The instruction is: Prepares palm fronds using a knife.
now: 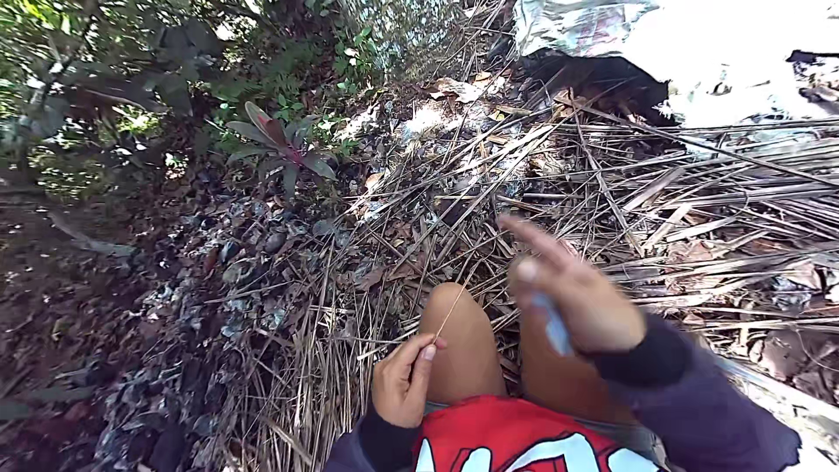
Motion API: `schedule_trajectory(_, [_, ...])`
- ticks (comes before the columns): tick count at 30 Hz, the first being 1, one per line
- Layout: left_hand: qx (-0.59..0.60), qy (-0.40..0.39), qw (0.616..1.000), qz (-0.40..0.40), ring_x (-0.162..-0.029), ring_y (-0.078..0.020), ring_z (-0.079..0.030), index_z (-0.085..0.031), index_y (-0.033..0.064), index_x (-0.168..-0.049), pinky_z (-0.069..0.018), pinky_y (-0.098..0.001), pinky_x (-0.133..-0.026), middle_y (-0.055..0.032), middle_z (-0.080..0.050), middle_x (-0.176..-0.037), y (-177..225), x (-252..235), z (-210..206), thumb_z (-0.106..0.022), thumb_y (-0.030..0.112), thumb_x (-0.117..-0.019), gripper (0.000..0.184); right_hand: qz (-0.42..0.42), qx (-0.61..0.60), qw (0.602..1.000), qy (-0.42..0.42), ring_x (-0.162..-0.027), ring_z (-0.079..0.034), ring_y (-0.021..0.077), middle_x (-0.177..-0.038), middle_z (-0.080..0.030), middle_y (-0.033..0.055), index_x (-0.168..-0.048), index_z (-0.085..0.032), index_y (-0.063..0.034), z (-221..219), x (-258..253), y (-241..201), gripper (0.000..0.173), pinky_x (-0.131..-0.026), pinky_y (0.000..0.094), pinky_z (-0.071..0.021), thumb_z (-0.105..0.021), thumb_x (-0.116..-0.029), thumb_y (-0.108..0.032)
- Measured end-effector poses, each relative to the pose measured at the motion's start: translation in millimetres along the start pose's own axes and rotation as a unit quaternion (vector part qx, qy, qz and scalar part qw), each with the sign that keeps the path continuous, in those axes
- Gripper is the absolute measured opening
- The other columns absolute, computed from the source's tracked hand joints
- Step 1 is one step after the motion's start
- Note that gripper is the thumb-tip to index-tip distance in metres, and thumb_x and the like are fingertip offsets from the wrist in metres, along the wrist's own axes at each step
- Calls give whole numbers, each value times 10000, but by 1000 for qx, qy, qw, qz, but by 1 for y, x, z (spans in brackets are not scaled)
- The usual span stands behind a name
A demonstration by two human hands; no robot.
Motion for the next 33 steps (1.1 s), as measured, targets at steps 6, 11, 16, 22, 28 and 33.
schedule_trajectory(6, [62, -20, 997, 47, -561, 106, -437, -711, 21, -1039, -391, -81, -532, 94, -579, -696, 0, 4, 3, -506, 220, -1061, 287, -35, 6, 996, -82, -571, -493, -55, -739, -579, -116, -1280, -624, -72, -29, -7, 37, 315, -528, 130, -434, -480, -1040, -216])
schedule_trajectory(11, [80, -10, 994, 78, -527, 108, -403, -715, 24, -1033, -356, -78, -498, 115, -516, -630, 2, 11, 8, -506, 213, -1054, 283, 69, 70, 995, -28, -533, -485, -27, -668, -530, -99, -1542, -374, -80, -10, -24, 11, 517, -515, 143, -441, -424, -1058, -256])
schedule_trajectory(16, [92, -9, 993, 77, -541, 112, -406, -711, 36, -1043, -356, -74, -508, 113, -533, -655, 9, 15, 8, -506, 226, -1063, 281, 102, 162, 978, -77, -568, -456, -58, -707, -512, -98, -1459, -491, -51, -29, -27, 21, 499, -538, 122, -416, -469, -1066, -358])
schedule_trajectory(22, [101, -5, 990, 100, -539, 111, -400, -705, 39, -1049, -352, -77, -506, 118, -520, -648, 7, 21, 9, -503, 226, -1067, 275, 222, 272, 936, -21, -608, -494, -6, -776, -602, 4, -1254, -627, 11, -30, -35, 36, 431, -580, 172, -455, -452, -1083, -344])
schedule_trajectory(28, [311, -71, 924, 211, -490, 108, -394, -697, 151, -1064, -332, -86, -466, 204, -442, -587, 10, 24, 12, -539, 282, -1054, 205, 325, 343, 881, 8, -902, -679, 101, -1030, -725, 119, -1196, -650, 43, -16, -45, 46, 431, -849, 267, -558, -470, -1083, -331])
schedule_trajectory(33, [367, -20, 874, 318, -438, 90, -387, -730, 216, -1039, -332, -103, -419, 203, -449, -546, 1, 71, 52, -603, 306, -1014, 157, 156, 294, 909, 252, -603, -513, -39, -765, -531, -122, -1358, -522, -55, 176, -60, -16, 449, -594, 186, -487, -265, -1109, -327])
Point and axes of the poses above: each hand's wrist, its own x-axis away from the middle knuckle, its own z-axis out of the back of the hand, y = z × x, the point moved 5 cm from there along -x, towards the middle knuckle
